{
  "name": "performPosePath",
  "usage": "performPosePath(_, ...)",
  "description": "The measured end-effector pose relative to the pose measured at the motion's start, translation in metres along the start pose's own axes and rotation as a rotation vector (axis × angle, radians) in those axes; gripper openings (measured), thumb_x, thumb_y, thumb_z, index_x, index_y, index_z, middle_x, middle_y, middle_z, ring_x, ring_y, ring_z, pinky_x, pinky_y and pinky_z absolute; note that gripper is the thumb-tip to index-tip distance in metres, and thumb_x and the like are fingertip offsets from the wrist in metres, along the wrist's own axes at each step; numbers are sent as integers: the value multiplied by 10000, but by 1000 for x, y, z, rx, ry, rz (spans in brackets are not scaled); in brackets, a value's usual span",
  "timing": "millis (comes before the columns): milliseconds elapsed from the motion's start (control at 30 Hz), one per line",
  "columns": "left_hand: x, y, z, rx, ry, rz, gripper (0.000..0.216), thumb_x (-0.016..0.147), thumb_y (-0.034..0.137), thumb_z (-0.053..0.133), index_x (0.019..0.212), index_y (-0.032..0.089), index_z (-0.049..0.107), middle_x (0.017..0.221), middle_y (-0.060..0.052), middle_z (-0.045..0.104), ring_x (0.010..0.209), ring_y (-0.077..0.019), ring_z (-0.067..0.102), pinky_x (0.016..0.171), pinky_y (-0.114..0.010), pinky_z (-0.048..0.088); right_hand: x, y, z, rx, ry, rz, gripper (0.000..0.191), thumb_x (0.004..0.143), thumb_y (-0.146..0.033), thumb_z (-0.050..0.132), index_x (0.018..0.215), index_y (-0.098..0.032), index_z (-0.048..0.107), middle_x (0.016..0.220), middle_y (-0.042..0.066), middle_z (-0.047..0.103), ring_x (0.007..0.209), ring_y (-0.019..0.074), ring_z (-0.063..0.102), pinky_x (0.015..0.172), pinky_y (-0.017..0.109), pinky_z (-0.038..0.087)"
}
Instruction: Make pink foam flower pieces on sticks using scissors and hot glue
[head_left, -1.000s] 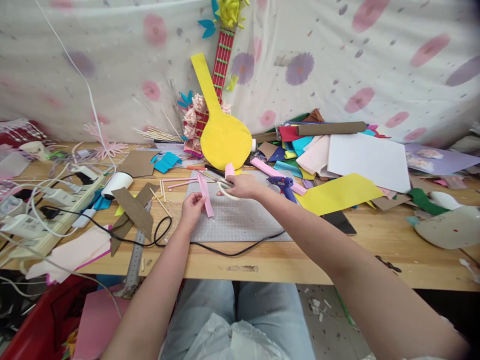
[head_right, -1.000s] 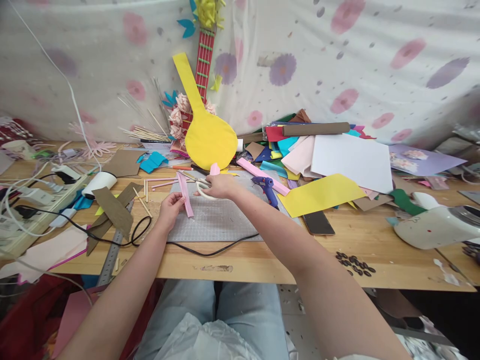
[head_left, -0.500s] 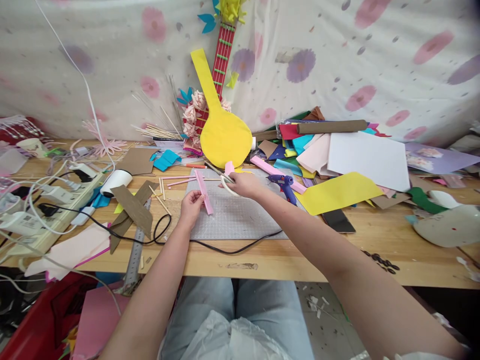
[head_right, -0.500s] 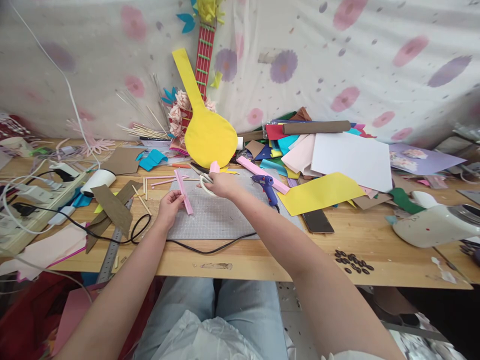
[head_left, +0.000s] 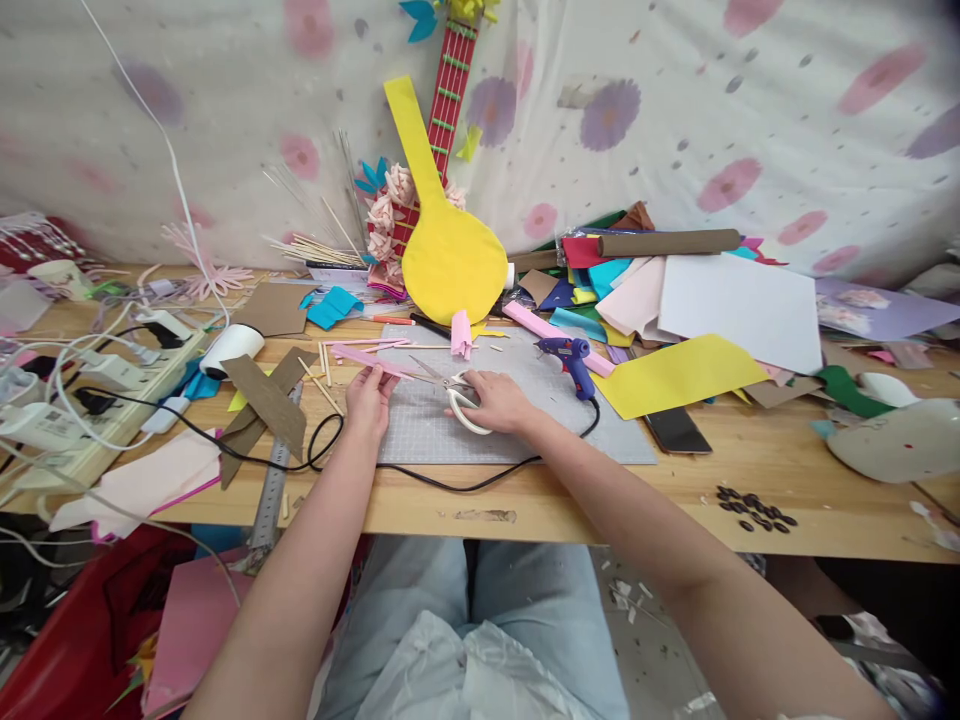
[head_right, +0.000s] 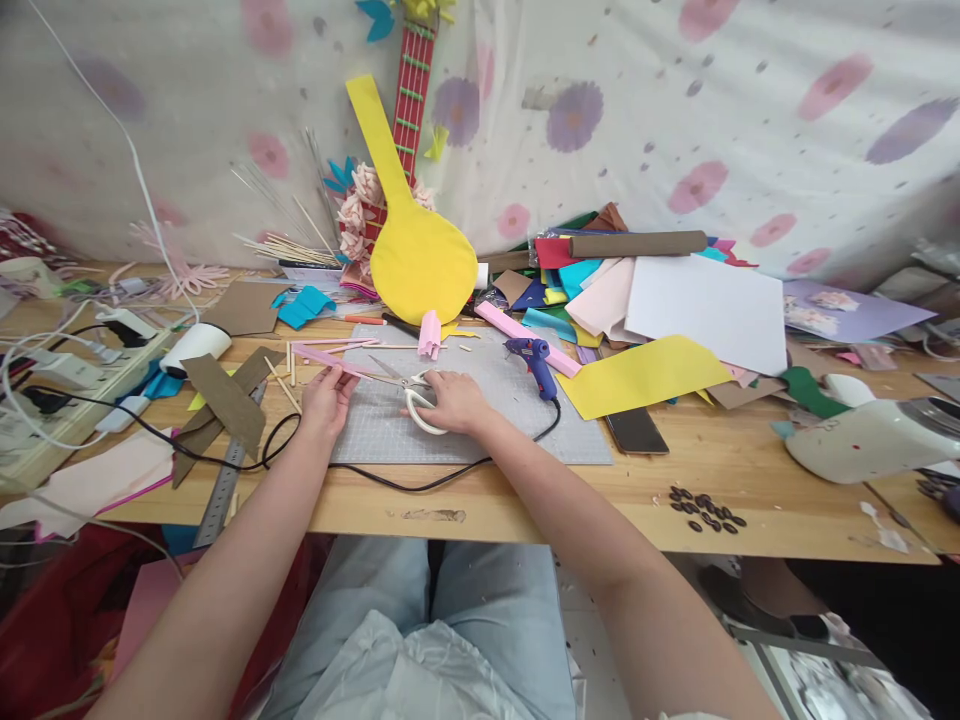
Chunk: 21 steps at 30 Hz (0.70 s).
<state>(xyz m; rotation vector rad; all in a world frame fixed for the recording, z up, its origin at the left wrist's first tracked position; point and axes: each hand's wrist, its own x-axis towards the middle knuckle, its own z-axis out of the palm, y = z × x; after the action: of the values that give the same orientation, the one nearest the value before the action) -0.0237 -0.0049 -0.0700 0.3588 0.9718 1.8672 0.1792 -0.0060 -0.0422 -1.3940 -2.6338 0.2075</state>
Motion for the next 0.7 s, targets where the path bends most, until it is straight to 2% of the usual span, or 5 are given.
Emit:
performPosePath(333, -1, -3, 0, 49, -32, 25, 46, 691, 92, 578, 677, 128, 554, 655, 3, 604, 636, -77, 581, 749, -278, 481, 2, -4, -6, -42, -135, 50, 590, 708, -711, 348, 975, -209, 505, 892, 59, 644, 784, 222, 592, 598, 267, 338)
performPosePath(700, -1, -3, 2, 53, 7, 36, 74, 683, 94, 577, 670, 137, 518, 625, 20, 581, 598, -64, 562, 726, -270, 489, 0, 10, -19, -43, -115, 30, 560, 726, -683, 357, 985, -211, 512, 922, 56, 646, 786, 208, 586, 591, 254, 326)
